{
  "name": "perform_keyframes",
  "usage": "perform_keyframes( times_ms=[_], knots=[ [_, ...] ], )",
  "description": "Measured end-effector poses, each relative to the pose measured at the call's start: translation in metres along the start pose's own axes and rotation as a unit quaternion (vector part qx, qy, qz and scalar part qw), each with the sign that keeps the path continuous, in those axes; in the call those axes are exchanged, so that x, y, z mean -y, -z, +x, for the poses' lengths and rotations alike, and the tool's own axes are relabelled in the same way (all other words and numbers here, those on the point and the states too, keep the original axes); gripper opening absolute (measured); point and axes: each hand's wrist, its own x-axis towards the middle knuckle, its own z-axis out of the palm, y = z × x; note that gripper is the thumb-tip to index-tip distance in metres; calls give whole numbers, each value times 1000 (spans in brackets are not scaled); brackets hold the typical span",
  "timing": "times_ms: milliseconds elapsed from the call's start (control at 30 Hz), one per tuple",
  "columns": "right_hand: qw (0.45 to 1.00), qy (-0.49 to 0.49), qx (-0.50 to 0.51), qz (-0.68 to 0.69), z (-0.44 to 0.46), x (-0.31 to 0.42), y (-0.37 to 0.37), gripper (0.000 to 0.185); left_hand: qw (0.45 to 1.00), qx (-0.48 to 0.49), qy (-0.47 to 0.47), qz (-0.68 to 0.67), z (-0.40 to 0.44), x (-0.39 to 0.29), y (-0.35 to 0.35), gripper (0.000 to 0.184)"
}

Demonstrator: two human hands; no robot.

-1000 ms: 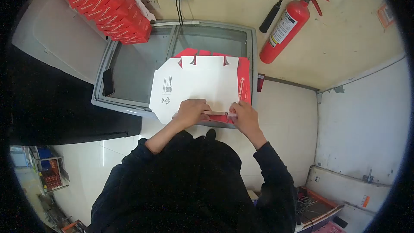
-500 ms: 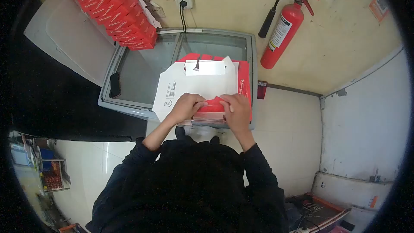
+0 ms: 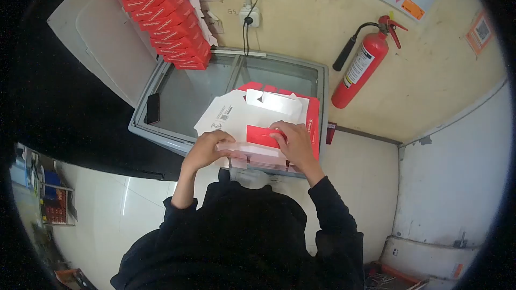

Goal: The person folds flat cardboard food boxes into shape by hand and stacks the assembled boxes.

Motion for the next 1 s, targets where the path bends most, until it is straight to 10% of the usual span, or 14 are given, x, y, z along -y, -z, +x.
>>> perform_keyframes(
  times_ms=[233,500,733,833,933,1000],
  knots=[
    [993,-19,-28,115,16,18,-13,16,990,-101,89,-51,9,11,17,23],
    [988,118,-47,86,26,47,-19,11,971,-119,-108,174,25,-41,26,28],
    [969,-14,-165,185,15,53,-40,31,931,-229,-176,224,16,-43,-28,51],
    [923,-123,-318,180,15,34,-60,45,926,-264,-206,175,14,-8,-38,47],
    [622,-336,34,707,14,-6,-51,44,920,-235,-281,139,8,13,-44,47],
    [669,-311,1,675,17,-9,-60,62,943,-188,-246,123,8,15,-40,57]
  ],
)
